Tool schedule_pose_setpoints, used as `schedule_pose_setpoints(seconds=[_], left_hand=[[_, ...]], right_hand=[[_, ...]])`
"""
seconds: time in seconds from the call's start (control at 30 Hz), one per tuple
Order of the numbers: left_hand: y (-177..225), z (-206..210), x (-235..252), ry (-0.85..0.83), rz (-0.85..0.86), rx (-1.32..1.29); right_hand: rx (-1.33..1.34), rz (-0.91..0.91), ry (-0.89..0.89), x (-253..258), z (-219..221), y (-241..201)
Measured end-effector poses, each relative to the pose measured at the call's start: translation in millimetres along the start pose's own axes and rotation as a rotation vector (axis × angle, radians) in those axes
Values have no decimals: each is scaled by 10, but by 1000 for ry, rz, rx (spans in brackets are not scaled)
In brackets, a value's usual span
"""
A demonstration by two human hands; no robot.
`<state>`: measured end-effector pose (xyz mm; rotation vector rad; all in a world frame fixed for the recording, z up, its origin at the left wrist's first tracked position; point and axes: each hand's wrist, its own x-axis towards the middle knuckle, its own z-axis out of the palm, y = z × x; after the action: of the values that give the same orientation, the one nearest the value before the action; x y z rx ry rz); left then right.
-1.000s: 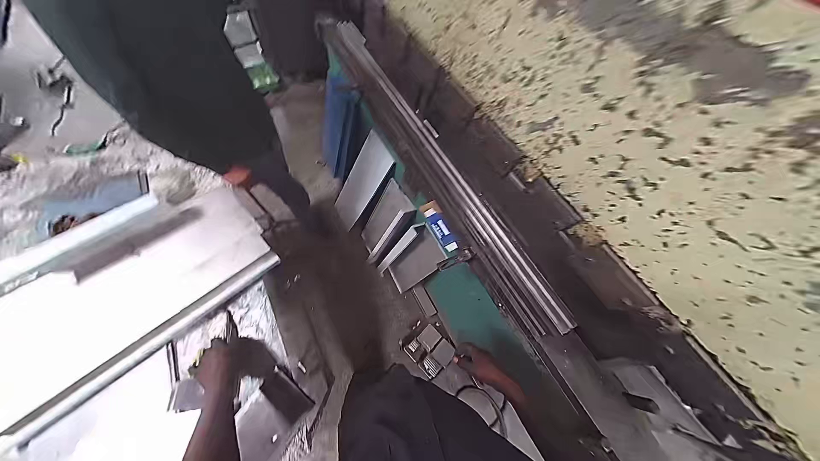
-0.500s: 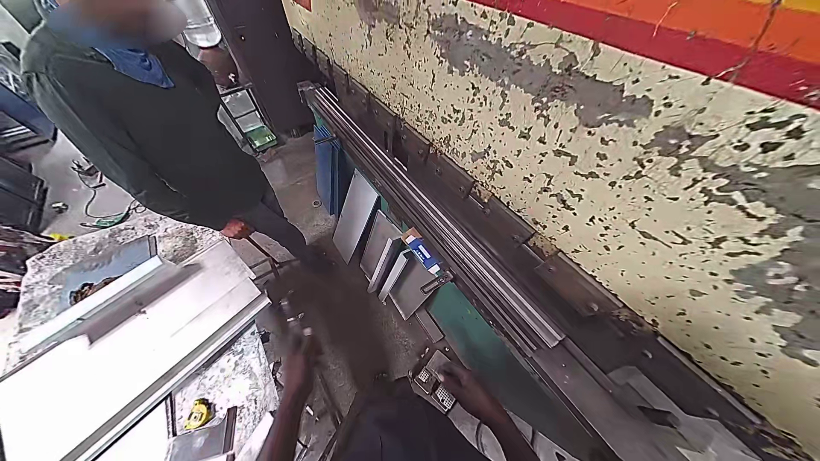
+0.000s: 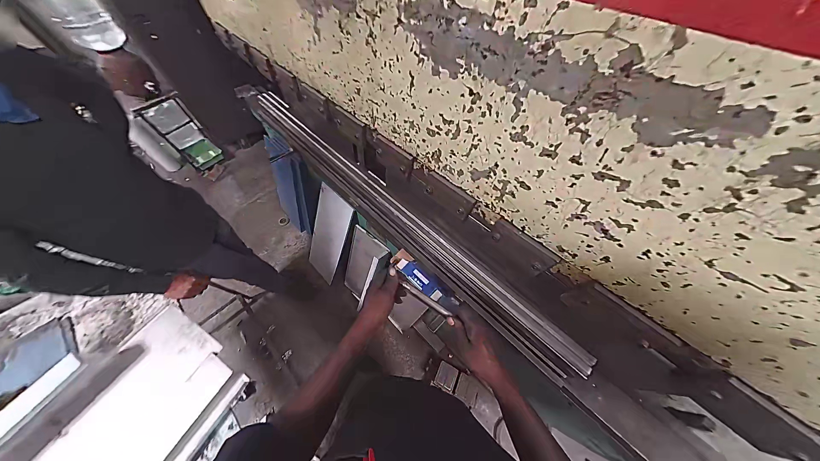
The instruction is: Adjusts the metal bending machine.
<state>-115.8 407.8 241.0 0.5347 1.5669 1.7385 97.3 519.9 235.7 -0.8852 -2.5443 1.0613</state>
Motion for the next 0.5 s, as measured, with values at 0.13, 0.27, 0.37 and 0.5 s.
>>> schedule_pose_setpoints(seconds=[0.13, 0.27, 0.37, 0.5], left_hand=[[288, -448, 1074, -91, -46, 33], [558, -637, 1996, -142, -117, -28], [697, -629, 2411, -207, -150, -25], [731, -527, 2735, -271, -183, -5]], right_hand=[[-182, 68, 103, 880, 72, -397], [-345, 137, 169, 1640, -9, -827], [-426, 148, 252, 1983, -79, -934], [-496, 172, 323, 2237, -189, -922]])
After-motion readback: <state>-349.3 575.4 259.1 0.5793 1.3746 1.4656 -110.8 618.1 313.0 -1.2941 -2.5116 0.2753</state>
